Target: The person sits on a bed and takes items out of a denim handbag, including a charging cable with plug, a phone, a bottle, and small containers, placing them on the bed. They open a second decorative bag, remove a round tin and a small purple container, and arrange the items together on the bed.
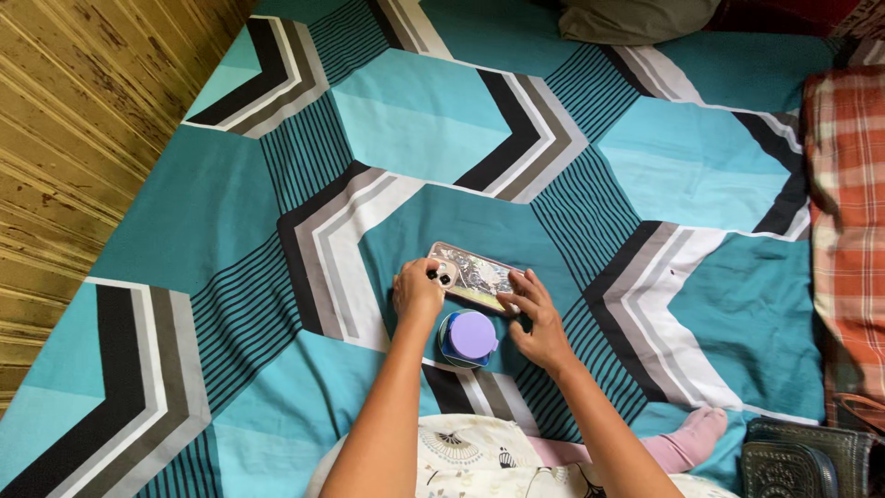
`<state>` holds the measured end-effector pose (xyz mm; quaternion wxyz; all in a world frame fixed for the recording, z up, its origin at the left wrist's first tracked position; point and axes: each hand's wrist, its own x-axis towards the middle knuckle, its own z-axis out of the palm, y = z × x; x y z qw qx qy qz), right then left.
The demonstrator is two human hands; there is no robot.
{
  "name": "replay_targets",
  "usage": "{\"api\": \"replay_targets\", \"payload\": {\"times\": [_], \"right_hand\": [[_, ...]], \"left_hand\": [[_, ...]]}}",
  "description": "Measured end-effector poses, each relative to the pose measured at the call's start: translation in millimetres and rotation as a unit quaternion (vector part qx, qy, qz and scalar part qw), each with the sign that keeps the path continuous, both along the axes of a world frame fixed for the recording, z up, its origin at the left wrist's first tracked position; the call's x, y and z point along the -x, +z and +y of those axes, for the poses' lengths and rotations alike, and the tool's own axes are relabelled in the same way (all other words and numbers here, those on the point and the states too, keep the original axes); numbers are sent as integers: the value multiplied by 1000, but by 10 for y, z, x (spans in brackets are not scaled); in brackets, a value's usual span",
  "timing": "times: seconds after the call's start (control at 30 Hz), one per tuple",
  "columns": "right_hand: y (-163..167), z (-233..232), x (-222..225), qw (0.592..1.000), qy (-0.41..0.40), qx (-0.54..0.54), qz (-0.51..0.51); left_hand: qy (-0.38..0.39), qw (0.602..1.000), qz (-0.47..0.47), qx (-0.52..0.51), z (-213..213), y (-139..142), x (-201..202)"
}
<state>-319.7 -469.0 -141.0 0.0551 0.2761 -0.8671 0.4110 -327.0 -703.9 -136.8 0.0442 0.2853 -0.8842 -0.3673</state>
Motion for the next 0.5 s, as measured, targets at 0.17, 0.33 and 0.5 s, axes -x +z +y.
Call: {"api": "replay_targets", "payload": {"times": [0.17, 0.33, 0.5], "right_hand": [[37, -20, 78, 999, -29, -24, -15], [115, 25, 191, 996, -7, -92, -3], [177, 102, 356, 994, 11, -106, -6]], "left_hand": [[2, 998, -70, 3, -13, 122, -4], [-16, 999, 15, -29, -86, -23, 32], [38, 971, 107, -212, -145, -129, 72]]}}
